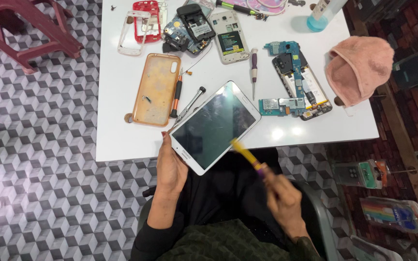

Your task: The person disassembles a smartphone, removes the motherboard, and cleans the internal frame with a brush. They then reinsert the motherboard and secure it with screws.

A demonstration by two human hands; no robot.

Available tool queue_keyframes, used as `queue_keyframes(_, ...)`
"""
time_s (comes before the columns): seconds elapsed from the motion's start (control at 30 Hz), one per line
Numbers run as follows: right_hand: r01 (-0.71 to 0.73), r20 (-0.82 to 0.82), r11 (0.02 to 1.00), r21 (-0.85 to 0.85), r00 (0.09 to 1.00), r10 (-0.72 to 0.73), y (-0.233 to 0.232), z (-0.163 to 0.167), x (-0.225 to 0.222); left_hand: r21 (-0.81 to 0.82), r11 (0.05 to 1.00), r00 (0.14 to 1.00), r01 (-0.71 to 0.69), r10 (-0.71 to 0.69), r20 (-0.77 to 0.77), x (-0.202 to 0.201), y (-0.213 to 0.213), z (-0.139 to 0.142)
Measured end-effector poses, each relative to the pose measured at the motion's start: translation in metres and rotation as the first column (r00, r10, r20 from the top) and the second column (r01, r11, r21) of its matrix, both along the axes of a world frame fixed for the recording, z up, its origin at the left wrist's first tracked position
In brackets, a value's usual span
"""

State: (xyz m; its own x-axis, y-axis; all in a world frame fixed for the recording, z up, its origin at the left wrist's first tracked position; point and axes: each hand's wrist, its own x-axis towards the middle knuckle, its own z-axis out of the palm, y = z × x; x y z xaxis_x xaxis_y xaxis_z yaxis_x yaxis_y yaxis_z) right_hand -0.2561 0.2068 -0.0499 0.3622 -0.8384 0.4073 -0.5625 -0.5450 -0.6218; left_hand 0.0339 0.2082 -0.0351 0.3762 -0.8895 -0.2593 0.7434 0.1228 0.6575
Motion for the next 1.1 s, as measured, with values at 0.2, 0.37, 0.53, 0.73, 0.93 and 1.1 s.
queue_keyframes(0.2, -0.07, 0.108, 0.997, -0.017, 0.992, 0.071, 0.006, -0.016, -0.001, -0.043, 0.996, 0.996, 0.082, -0.083, -0.028, 0.001, 0.002, 0.005)
queue_keyframes(0.37, -0.126, 0.341, 0.972, -0.199, 0.921, 0.189, 0.009, -0.057, -0.007, 0.019, 0.999, 0.992, 0.033, -0.035, 0.118, -0.007, 0.003, 0.01)
queue_keyframes(0.53, -0.286, 0.098, 0.75, -0.596, 0.901, 0.422, 0.005, -0.111, 0.003, -0.022, 1.0, 0.999, -0.016, 0.017, 0.045, -0.012, 0.006, 0.008)
queue_keyframes(0.73, -0.314, 0.042, 0.816, -0.486, 0.924, 0.38, 0.011, -0.129, 0.021, 0.01, 0.999, 0.999, -0.037, 0.036, 0.04, -0.013, 0.007, 0.013)
queue_keyframes(0.93, 0.011, 0.256, 0.998, -0.065, 0.967, 0.006, 0.001, -0.117, 0.024, -0.02, 0.999, 0.998, -0.035, 0.036, 0.059, -0.014, 0.006, 0.02)
queue_keyframes(1.1, -0.256, 0.159, 0.843, -0.473, 0.916, 0.368, -0.007, -0.104, 0.03, 0.014, 0.999, 0.998, -0.031, 0.03, 0.063, -0.013, 0.007, 0.02)
